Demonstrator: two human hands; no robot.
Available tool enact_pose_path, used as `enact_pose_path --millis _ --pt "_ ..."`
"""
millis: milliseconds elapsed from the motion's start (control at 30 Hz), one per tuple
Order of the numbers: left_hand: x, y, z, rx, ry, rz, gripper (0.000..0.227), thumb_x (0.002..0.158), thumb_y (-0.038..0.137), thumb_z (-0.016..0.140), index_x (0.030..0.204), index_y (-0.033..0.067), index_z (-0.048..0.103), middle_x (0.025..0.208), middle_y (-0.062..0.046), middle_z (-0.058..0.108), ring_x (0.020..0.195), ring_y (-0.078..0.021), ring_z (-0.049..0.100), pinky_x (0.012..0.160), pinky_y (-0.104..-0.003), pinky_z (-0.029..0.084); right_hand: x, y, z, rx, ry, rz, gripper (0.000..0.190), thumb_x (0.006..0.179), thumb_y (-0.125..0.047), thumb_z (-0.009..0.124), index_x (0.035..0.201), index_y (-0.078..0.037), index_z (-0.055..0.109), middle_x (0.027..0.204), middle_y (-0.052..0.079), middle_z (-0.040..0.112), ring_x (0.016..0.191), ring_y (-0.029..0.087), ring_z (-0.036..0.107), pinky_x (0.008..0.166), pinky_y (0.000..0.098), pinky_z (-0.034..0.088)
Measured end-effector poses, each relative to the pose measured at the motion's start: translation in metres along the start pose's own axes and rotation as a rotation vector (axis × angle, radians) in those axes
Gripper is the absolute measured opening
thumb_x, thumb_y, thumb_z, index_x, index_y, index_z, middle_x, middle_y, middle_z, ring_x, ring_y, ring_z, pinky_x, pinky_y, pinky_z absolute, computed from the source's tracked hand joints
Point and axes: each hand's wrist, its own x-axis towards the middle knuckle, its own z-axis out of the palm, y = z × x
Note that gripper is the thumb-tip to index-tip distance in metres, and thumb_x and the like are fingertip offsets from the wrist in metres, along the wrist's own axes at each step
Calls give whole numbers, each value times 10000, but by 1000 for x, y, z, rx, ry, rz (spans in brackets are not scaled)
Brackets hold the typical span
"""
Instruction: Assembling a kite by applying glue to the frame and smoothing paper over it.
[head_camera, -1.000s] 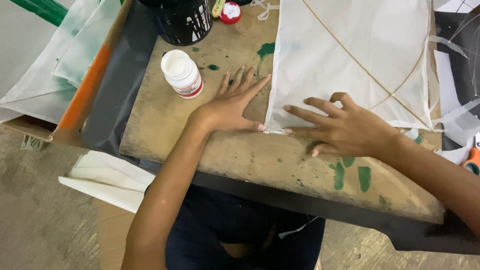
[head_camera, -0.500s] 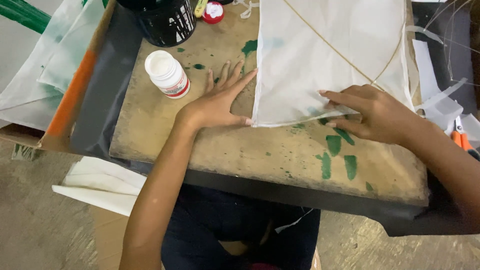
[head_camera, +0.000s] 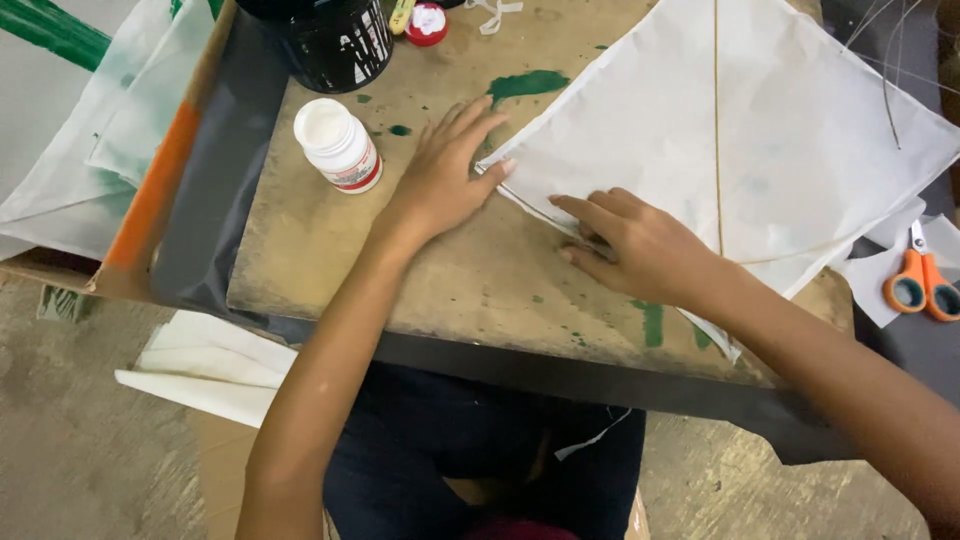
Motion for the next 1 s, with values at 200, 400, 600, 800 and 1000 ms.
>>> enact_pose_path --millis 200,400,600,800,1000 --pt "-4 -4 -3 107 -41 -37 679 975 427 649 1531 113 418 1604 -227 333 1517 -407 239 1201 -681 130 26 10 -1 -219 -117 -85 652 976 -576 565 1369 -61 639 860 93 601 744 239 650 692 323 575" --pt "-7 0 -5 107 -103 -50 757 970 495 639 1561 108 367 1647 -237 249 1544 -420 140 1229 -656 46 35 27 -7 -431 -71 -240 737 977 -710 336 1392 -184 643 1009 68 547 894 248 560 820 342 510" --pt "-8 -7 0 63 -86 -41 709 1019 519 534 1563 97 365 1654 -248 222 1553 -414 123 1235 -629 26 31 29 0 -709 -128 -280 753 953 -792 181 1385 -328 588 1262 7 508 1051 215 471 860 333 382" --pt "-5 -10 4 53 -54 -41 653 1075 524 392 1540 65 387 1637 -268 243 1546 -422 146 1233 -627 36 35 23 3 -687 -112 -248 771 969 -783 186 1420 -277 555 1263 27 503 1040 216 478 836 331 371" --pt "3 -13 14 68 19 -92 531 1093 362 411 1528 58 395 1627 -280 254 1546 -409 171 1239 -598 53 37 25 7 -750 -139 -251 809 946 -825 158 1375 -289 585 1269 35 510 1017 222 492 818 350 386"
